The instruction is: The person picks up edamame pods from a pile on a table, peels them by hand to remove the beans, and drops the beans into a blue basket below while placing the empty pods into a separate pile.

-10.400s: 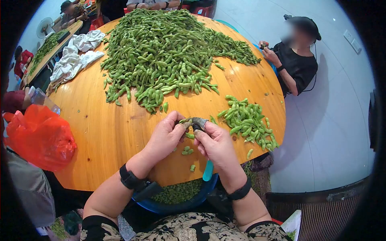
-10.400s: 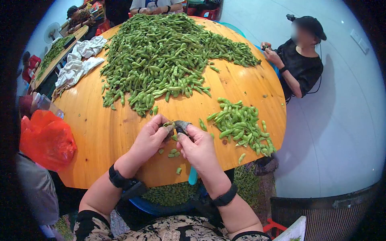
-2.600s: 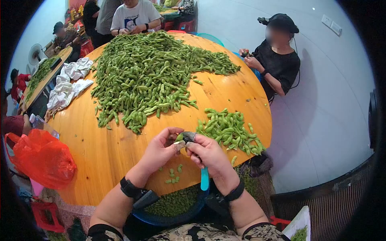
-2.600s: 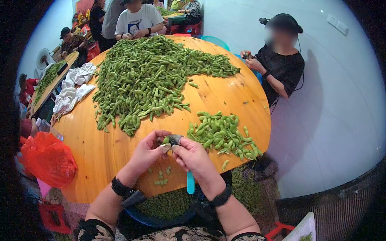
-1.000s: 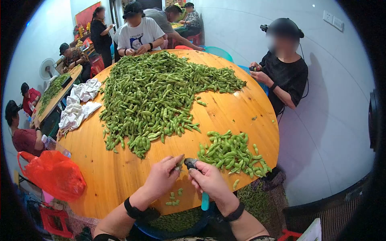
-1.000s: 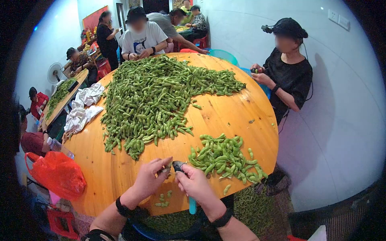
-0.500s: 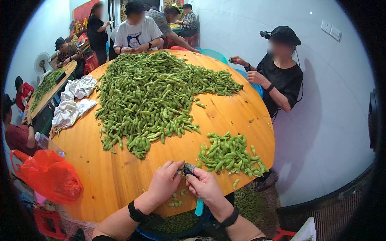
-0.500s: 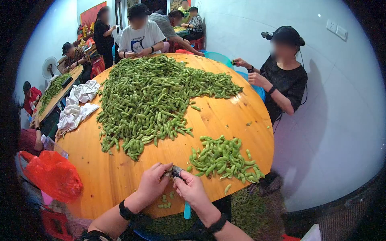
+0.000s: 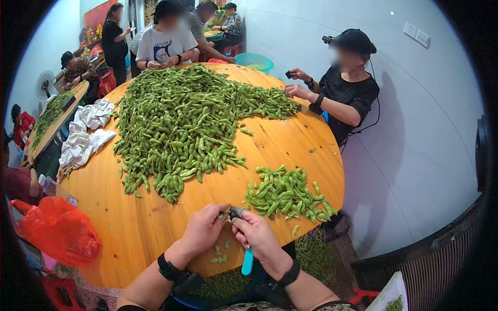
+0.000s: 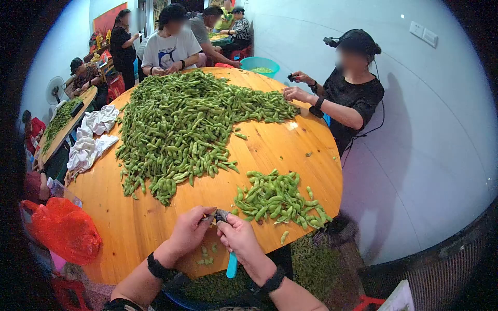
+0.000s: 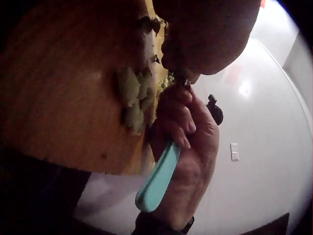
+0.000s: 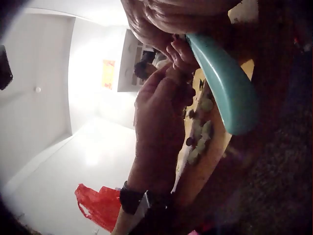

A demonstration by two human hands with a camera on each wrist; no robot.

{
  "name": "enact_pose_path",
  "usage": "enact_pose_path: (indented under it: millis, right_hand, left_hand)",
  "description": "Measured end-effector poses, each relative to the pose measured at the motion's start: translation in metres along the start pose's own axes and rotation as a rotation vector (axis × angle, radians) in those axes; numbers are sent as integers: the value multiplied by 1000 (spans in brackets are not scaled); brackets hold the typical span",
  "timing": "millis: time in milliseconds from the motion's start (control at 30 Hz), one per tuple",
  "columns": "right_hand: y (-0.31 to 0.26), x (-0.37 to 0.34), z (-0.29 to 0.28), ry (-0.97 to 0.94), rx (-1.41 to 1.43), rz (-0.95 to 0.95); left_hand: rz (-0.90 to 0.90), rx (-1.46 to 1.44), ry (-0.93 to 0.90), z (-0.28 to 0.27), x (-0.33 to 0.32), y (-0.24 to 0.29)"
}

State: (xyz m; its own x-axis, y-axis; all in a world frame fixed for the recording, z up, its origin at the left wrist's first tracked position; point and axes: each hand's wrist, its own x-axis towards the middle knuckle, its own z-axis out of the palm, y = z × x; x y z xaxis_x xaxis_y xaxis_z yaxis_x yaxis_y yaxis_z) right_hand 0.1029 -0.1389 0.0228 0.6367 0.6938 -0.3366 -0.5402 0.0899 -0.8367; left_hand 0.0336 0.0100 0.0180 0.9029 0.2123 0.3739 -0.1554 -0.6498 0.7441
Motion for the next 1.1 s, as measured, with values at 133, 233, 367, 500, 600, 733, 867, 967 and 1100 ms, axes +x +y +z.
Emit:
enact_pose_path:
  millis: [133,233,367,500,600,733,867,967,1100]
  right_hand:
    - [-4,3,-2,-8,26,20]
    - [-5,6,-8,-46,84,52]
    - [-15,8,-11,-91,145,135]
    - [-18,7,-5,-55,-12,79]
    - [-17,5,3,20,-256,-127]
    - [-7,10,3,64,-402,-213]
    - [-7,8,6,67,-437,-264]
    - [-13,3,12,70,-336,-193]
    - [-14,4,11,52,-323,-227]
  left_hand:
    - [-26,-123,6,3,2,-11]
    - [-98,-291,-25,0,3,-10]
    - [-345,-597,-121,-8,10,-10]
    - [-545,-915,-122,-10,9,-7]
    - [-532,-806,-114,-9,9,-9]
    - [-537,-538,-107,-6,7,-5]
    - [-388,-325,-45,-3,2,-17]
    - [-277,-237,6,-3,2,-16]
    - [-132,-272,78,5,4,-14]
